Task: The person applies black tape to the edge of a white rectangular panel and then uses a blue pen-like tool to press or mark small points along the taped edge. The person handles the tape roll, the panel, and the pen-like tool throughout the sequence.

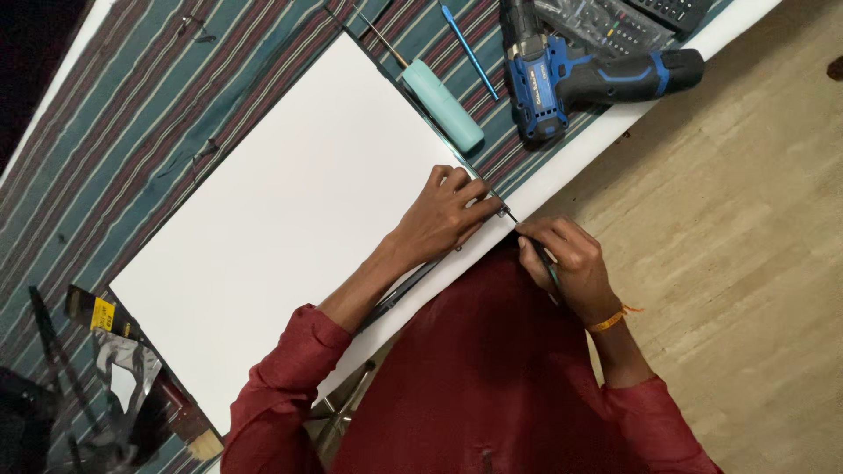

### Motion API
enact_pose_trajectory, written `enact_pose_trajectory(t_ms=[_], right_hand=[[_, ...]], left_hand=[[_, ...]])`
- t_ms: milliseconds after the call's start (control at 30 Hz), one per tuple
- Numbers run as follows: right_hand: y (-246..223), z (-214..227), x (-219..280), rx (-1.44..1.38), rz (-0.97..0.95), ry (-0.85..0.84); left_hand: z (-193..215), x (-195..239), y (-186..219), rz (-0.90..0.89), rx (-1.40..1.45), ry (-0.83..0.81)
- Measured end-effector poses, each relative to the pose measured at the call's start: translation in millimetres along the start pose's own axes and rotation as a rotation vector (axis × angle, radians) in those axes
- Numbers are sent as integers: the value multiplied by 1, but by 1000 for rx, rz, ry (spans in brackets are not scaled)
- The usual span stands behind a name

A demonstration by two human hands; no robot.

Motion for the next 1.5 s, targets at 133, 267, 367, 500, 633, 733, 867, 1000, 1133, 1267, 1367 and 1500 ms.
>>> enact_pose_trajectory(t_ms=[133,267,367,500,633,733,867,1000,1133,1267,1367,1500], right_hand=[[-2,1,3,29,20,30],[-2,2,7,46,12,27],[-6,2,9,77,46,37],[-3,-1,14,82,32,-3],[3,0,20,16,27,-10],[8,2,26,19,12,-71],[2,5,20,104,-9,-206],[-12,22,4,78,192,-345],[7,29,-10,5,58,-651],[27,16,-88,26,103,-451],[50,-31,-185,-77,284,-126],[117,-140,-263,299,316,-100]], left_hand=[[1,0,7,-2,-56,35],[0,1,23,-39,-273,20],[-1,2,31,-10,-358,-13],[-7,10,51,125,-432,45],[-20,40,83,622,281,343],[-71,48,88,987,1006,368],[-114,40,80,1164,1492,504],[-132,41,80,1269,1535,602],[-132,36,90,1244,1687,795],[-127,35,95,1293,1671,881],[-121,29,98,1320,1618,856],[-121,27,105,1380,1559,860]])
Point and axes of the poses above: each hand's wrist, its own x-axis away from the middle knuckle, its own z-axis out of the back of the hand, y = z × x, the point moved 6 cm from there along -x, towards the middle knuckle, and after that the axes turned 5 degrees about y, right-handed, at the moved point
